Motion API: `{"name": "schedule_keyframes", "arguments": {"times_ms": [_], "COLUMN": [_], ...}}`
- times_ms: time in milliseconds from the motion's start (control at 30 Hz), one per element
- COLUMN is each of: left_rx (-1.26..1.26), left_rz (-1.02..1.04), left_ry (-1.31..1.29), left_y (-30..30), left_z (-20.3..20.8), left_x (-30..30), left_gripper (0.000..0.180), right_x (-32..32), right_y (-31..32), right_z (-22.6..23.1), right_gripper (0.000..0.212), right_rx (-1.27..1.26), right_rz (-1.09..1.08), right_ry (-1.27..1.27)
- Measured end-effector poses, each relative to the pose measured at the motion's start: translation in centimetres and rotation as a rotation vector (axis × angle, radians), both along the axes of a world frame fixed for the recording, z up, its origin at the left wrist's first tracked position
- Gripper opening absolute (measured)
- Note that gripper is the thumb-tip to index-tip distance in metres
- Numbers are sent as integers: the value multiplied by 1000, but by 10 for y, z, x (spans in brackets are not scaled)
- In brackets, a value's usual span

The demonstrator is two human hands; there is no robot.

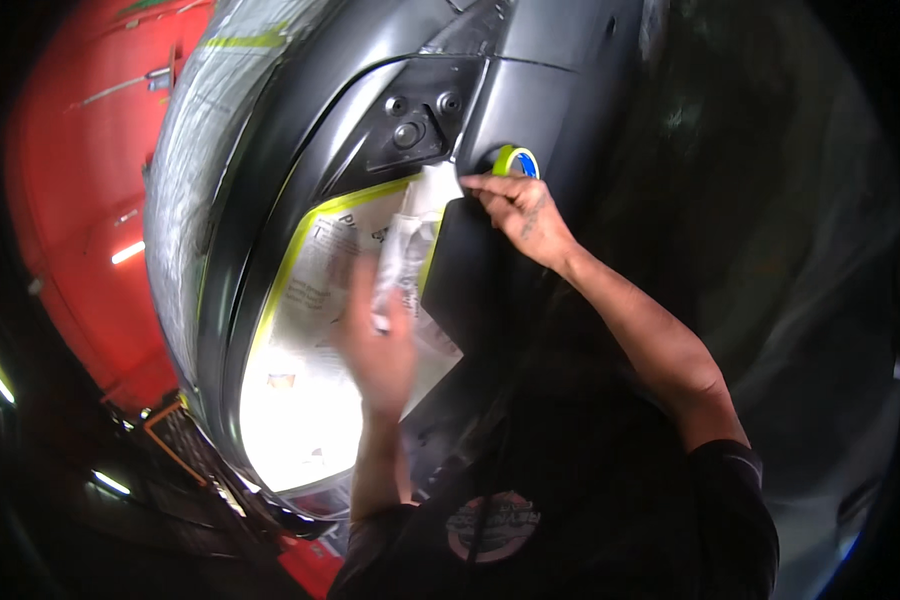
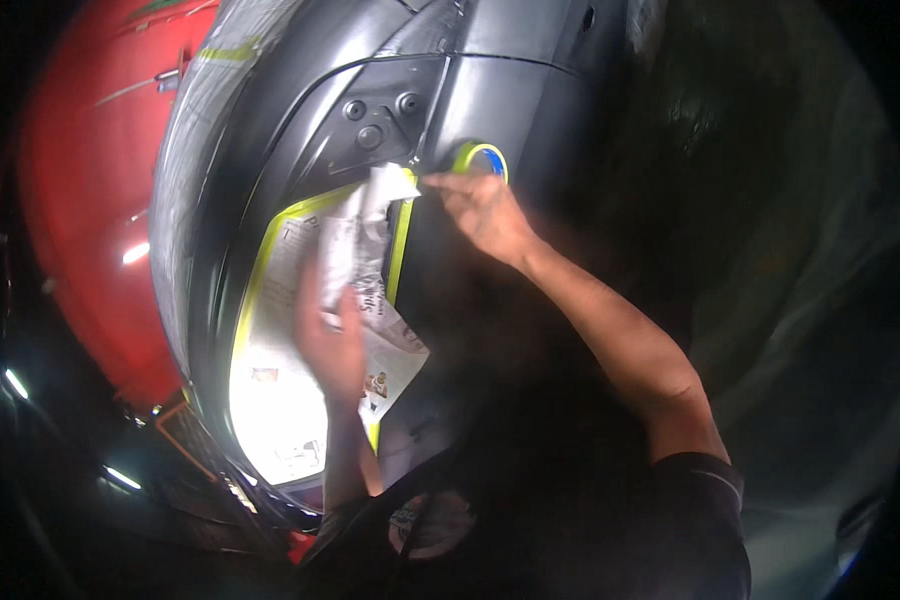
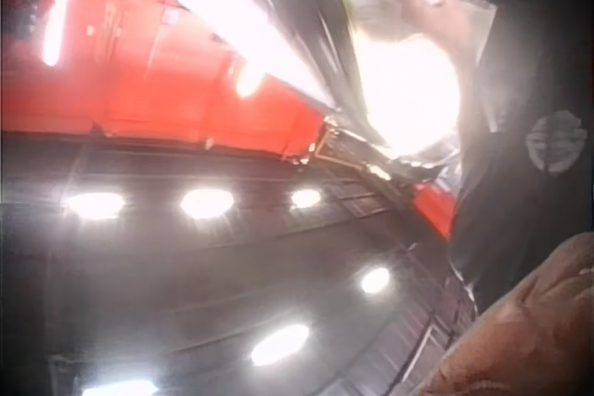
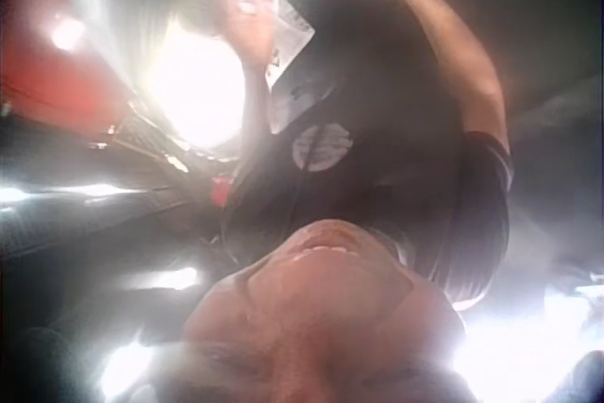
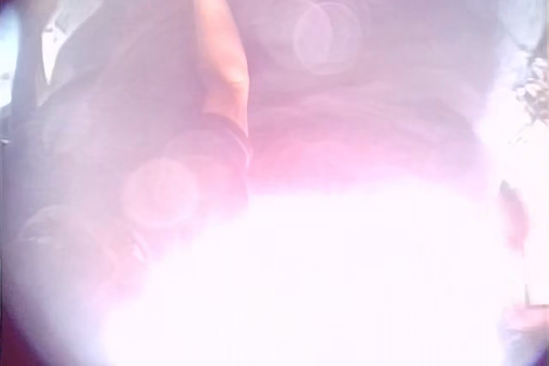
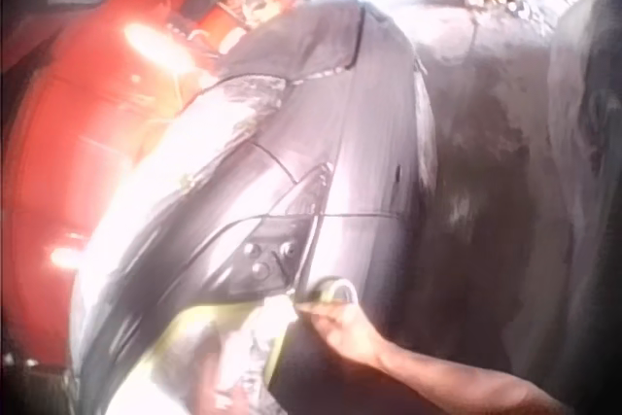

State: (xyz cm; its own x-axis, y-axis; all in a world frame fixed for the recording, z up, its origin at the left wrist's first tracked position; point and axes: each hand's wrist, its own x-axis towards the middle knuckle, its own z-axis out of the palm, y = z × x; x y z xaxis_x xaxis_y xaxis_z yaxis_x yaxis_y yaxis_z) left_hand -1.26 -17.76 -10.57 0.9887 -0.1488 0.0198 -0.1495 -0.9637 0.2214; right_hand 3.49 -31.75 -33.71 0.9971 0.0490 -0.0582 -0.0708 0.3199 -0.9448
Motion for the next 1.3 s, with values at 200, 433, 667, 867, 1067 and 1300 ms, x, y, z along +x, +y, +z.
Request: {"name": "schedule_keyframes", "arguments": {"times_ms": [200, 433, 667, 867, 1067, 1300], "left_rx": [275, -61, -275, -369, -547, -1029], "left_rz": [-413, -342, 34, -25, -66, 271], "left_ry": [35, 14, -131, -3, 105, 450], "left_y": [-23, -42, 23, 6, 9, 72], "left_z": [-93, -117, -109, -146, -152, -176], "left_x": [-50, -51, -41, -63, -66, -83], "left_gripper": [52, 37, 43, 54, 55, 56], "right_x": [36, 30, 50, 17, 57, 39], "right_y": [-71, -58, -65, -67, -98, -103], "right_z": [28, 58, 46, 105, 62, 74], "right_gripper": [45, 60, 30, 44, 41, 37], "right_rx": [113, -412, -697, -923, -736, -642], "right_rz": [139, 290, 74, 134, 308, -46], "right_ry": [197, -113, -78, -537, -178, -107]}}
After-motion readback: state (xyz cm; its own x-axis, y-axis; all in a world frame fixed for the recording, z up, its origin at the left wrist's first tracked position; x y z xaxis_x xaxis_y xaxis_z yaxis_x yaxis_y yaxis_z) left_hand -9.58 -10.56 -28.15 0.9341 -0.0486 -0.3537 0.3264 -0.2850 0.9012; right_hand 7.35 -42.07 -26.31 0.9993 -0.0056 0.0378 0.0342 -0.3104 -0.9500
